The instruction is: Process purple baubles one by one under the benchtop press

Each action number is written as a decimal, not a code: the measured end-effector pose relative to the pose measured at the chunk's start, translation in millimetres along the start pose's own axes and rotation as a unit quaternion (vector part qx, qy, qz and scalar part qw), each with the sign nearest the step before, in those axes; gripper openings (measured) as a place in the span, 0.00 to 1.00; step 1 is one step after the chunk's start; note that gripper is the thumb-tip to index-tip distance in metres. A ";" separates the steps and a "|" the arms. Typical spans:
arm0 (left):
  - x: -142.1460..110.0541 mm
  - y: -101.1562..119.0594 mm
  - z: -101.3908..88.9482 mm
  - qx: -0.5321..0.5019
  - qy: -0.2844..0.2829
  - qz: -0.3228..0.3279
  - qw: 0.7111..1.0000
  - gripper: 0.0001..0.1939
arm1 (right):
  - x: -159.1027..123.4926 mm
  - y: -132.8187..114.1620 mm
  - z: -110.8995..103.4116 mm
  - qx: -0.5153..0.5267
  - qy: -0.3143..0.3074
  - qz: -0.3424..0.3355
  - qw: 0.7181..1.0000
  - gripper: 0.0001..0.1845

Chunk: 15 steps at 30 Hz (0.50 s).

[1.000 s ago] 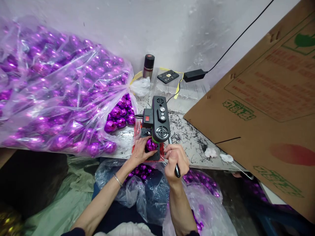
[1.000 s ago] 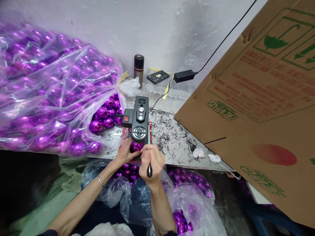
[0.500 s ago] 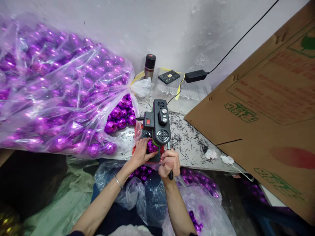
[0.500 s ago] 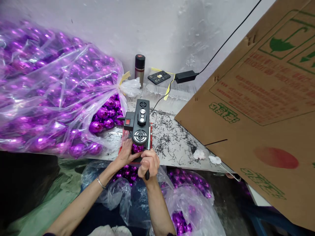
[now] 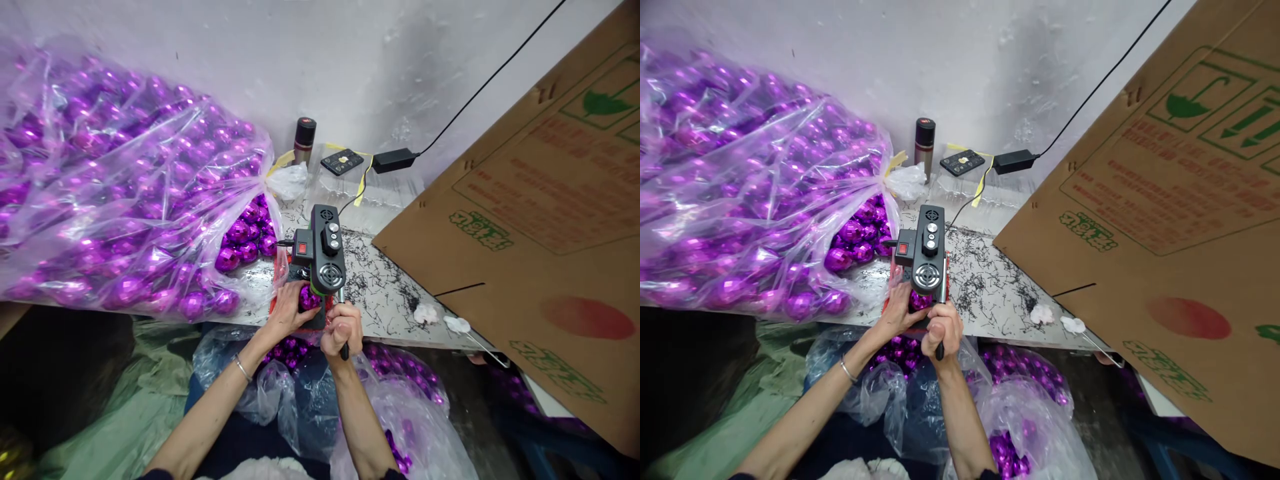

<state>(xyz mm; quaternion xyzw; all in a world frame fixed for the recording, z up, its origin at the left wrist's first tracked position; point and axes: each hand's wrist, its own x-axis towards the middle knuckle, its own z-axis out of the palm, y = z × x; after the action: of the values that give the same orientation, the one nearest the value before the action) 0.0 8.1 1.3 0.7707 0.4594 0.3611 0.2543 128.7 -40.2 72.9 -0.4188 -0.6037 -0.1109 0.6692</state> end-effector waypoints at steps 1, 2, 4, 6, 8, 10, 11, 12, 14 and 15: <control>0.3 -0.1 0.0 0.001 0.001 0.001 1.000 0.27 | 0.8 0.9 0.3 0.000 -0.008 -0.012 1.000 0.20; 1.0 -0.1 0.0 0.001 0.002 0.003 1.000 0.27 | 2.3 1.5 0.4 -0.001 -0.018 -0.026 1.000 0.20; 3.8 -0.2 0.2 0.001 0.005 0.010 1.000 0.28 | 8.8 0.3 -0.7 0.001 -0.028 -0.046 0.999 0.20; 6.4 -0.2 -0.2 0.000 0.004 0.013 1.000 0.29 | 21.0 -4.9 -3.7 0.003 -0.029 -0.031 0.999 0.21; 4.4 -0.1 -2.5 -0.004 0.002 0.019 1.000 0.30 | 37.8 -13.5 -8.3 0.007 -0.034 0.005 0.999 0.22; -6.8 0.0 -7.5 -0.007 0.005 0.039 0.999 0.31 | 54.6 -22.6 -13.6 0.014 -0.055 0.039 0.998 0.20; -16.4 0.1 -11.0 -0.005 0.008 0.056 0.998 0.32 | 61.0 -26.2 -16.1 0.018 -0.067 0.051 0.996 0.20; -28.0 0.1 -15.2 0.001 0.010 0.078 0.997 0.34 | 65.1 -28.8 -18.1 0.020 -0.074 0.060 0.995 0.19; -52.5 0.0 -24.9 0.023 0.014 0.122 0.992 0.39 | 65.5 -30.3 -20.6 0.021 -0.078 0.063 0.995 0.20; -61.9 -0.2 -30.5 0.033 0.018 0.140 0.989 0.43 | 62.1 -29.4 -20.8 0.021 -0.076 0.061 0.995 0.21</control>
<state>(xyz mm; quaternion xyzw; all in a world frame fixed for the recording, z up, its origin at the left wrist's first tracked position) -43.8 -45.2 -0.2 0.8288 0.3636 0.3911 0.1673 139.7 -50.8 143.1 -0.4480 -0.6284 -0.0254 0.6355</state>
